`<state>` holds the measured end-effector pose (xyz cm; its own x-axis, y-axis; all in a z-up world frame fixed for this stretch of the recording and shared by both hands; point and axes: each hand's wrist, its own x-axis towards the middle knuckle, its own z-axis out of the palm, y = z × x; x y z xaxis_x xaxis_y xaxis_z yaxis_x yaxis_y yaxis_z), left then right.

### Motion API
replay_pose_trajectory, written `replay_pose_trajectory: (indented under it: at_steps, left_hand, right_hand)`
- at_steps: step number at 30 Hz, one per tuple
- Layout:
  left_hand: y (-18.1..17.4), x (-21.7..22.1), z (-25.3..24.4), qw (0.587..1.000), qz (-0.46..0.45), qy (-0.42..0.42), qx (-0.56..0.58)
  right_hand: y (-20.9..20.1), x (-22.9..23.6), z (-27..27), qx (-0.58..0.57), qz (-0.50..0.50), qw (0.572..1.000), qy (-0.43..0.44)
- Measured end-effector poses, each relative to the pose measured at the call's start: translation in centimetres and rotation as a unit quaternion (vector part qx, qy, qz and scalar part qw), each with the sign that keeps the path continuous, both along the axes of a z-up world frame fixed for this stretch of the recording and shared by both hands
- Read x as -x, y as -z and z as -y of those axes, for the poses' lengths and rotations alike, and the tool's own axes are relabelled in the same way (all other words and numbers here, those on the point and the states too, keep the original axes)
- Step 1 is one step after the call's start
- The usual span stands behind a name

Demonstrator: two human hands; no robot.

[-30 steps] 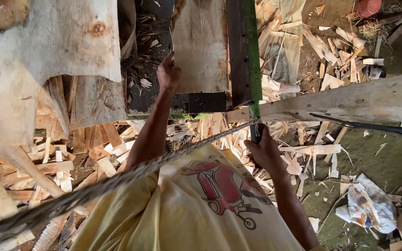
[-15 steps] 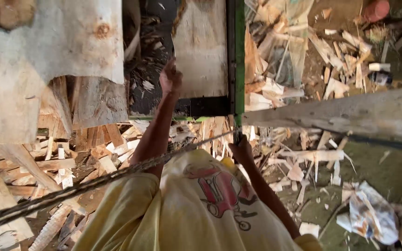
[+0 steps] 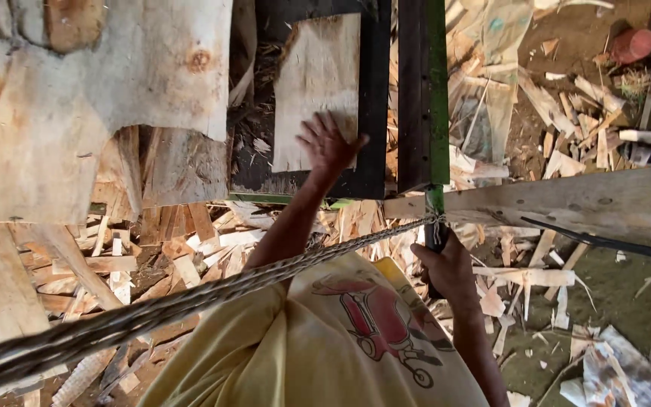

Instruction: Cutting and sorting thin plywood sheets using a manual guillotine cutter.

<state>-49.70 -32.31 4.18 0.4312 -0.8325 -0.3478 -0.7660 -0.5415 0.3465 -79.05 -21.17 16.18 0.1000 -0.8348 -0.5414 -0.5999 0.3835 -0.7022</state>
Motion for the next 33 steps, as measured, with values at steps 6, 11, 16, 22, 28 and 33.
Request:
replay_pose_trajectory:
  at_steps: [6, 11, 16, 22, 28, 33]
  left_hand:
    - [12.3, 0.2, 3.6, 0.991, 0.096, 0.04, 0.087]
    - [1.3, -2.4, 1.0, 0.975, 0.003, 0.005, 0.223]
    - [-4.3, -8.6, -0.5, 0.912, -0.09, -0.087, 0.391]
    - [10.2, -14.6, 6.4, 0.484, -0.683, -0.166, 0.521]
    - [17.1, -16.6, 11.0, 0.428, -0.724, -0.262, 0.473]
    - [15.0, -15.4, 13.8, 0.894, -0.226, -0.12, 0.368]
  right_hand:
    - [2.6, 0.5, -0.4, 0.003, 0.009, 1.0, -0.004]
    - [-0.5, 0.1, -0.2, 0.017, -0.003, 1.0, -0.009]
    - [-2.6, -0.2, 0.0, -0.017, -0.002, 1.0, -0.002]
    - [-0.3, 0.7, 0.0, 0.05, -0.004, 0.998, -0.03]
    - [-1.6, -0.1, 0.6, -0.027, -0.014, 1.0, 0.004]
    - [-0.9, -0.1, 0.8, -0.058, -0.013, 0.998, 0.018]
